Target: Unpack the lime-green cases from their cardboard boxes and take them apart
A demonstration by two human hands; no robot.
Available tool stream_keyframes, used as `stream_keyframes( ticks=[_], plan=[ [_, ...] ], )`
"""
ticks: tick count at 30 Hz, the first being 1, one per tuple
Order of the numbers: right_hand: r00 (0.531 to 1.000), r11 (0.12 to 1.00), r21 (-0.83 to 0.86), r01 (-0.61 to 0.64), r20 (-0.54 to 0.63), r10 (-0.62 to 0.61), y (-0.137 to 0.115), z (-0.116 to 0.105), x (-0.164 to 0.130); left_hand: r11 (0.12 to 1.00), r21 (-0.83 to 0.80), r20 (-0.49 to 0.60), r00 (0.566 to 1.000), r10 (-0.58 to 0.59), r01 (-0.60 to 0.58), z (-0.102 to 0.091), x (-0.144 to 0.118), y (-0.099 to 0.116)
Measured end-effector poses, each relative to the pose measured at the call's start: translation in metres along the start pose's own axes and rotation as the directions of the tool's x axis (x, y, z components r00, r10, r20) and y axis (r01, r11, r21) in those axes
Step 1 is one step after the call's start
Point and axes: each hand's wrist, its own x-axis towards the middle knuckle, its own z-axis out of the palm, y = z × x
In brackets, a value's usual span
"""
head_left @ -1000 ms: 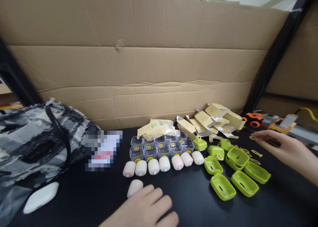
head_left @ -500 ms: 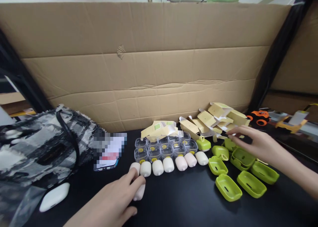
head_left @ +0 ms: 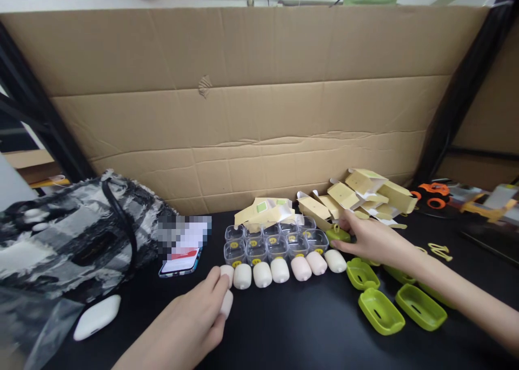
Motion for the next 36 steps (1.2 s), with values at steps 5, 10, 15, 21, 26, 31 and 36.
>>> stream_keyframes(
  ticks=[5, 10, 15, 21, 26, 31, 36],
  plan=[
    [0.998, 0.998, 0.031, -0.051, -0.033, 0.052, 0.001, 0.008, 0.000, 0.999, -0.035, 0.048, 0.999, -0.011, 0.012, -0.004, 0.001, 0.005],
    [0.988, 0.994, 0.055, -0.096, -0.117, 0.102, 0.000, 0.003, -0.006, 0.997, -0.001, 0.083, 0.993, -0.078, 0.078, -0.009, 0.004, 0.007],
    [0.951, 0.985, 0.121, -0.119, -0.270, 0.148, -0.005, -0.014, -0.012, 0.997, 0.015, 0.059, 0.996, -0.072, 0.071, -0.009, 0.005, 0.008],
    [0.913, 0.869, 0.465, 0.170, -0.405, 0.038, -0.021, -0.026, -0.020, 0.998, -0.004, 0.026, 0.998, -0.062, 0.063, -0.005, -0.001, -0.002],
    [0.964, 0.705, 0.679, 0.204, -0.267, -0.022, -0.047, -0.035, -0.034, 0.990, -0.110, -0.086, 0.992, -0.097, 0.087, -0.006, -0.002, -0.003],
    [0.955, 0.468, 0.876, 0.120, 0.026, -0.294, -0.080, -0.040, -0.046, 0.381, -0.918, 0.021, 0.945, 0.327, -0.111, 0.024, 0.017, 0.044],
    [0.903, 0.350, 0.936, 0.045, 0.112, -0.416, -0.094, -0.021, -0.056, -0.300, -0.909, 0.071, 0.818, 0.571, 0.289, 0.062, 0.040, 0.077]
  ],
)
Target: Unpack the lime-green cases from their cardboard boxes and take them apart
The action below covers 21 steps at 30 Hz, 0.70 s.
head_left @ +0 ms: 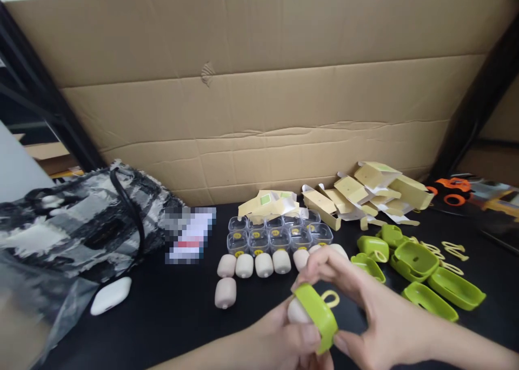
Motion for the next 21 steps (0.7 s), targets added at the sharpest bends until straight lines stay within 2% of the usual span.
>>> stream_keyframes(
  ticks=[2, 4, 7, 11, 14, 18, 21],
  plan=[
    [0.999, 0.998, -0.047, -0.032, 0.026, 0.033, 0.007, 0.004, -0.003, 0.999, -0.021, -0.037, 0.998, 0.042, -0.043, -0.001, 0.000, -0.002],
    [0.996, 0.994, -0.101, -0.041, 0.081, 0.049, 0.010, 0.006, -0.005, 0.995, 0.037, -0.035, 0.995, 0.089, -0.088, -0.002, -0.002, -0.003],
    [0.986, 0.989, -0.147, 0.021, 0.167, 0.004, 0.009, 0.007, -0.006, 0.976, 0.147, -0.033, 0.985, 0.169, -0.163, -0.009, -0.002, -0.010],
    [0.987, 0.975, -0.220, 0.033, 0.162, 0.003, 0.005, 0.007, -0.004, 0.956, 0.179, -0.074, 0.966, 0.247, -0.231, -0.017, 0.002, -0.024],
    [0.989, 0.956, -0.284, 0.074, 0.147, -0.033, 0.005, 0.008, -0.002, 0.939, 0.204, -0.045, 0.955, 0.292, -0.277, -0.013, 0.001, -0.019],
    [0.980, 0.922, -0.351, 0.165, 0.166, -0.112, 0.009, 0.010, -0.003, 0.946, 0.202, -0.054, 0.961, 0.271, -0.255, -0.001, -0.002, -0.007],
    [0.975, 0.916, -0.351, 0.195, 0.172, -0.141, 0.011, 0.010, -0.004, 0.944, 0.214, -0.057, 0.962, 0.267, -0.250, -0.002, -0.001, -0.008]
  ],
)
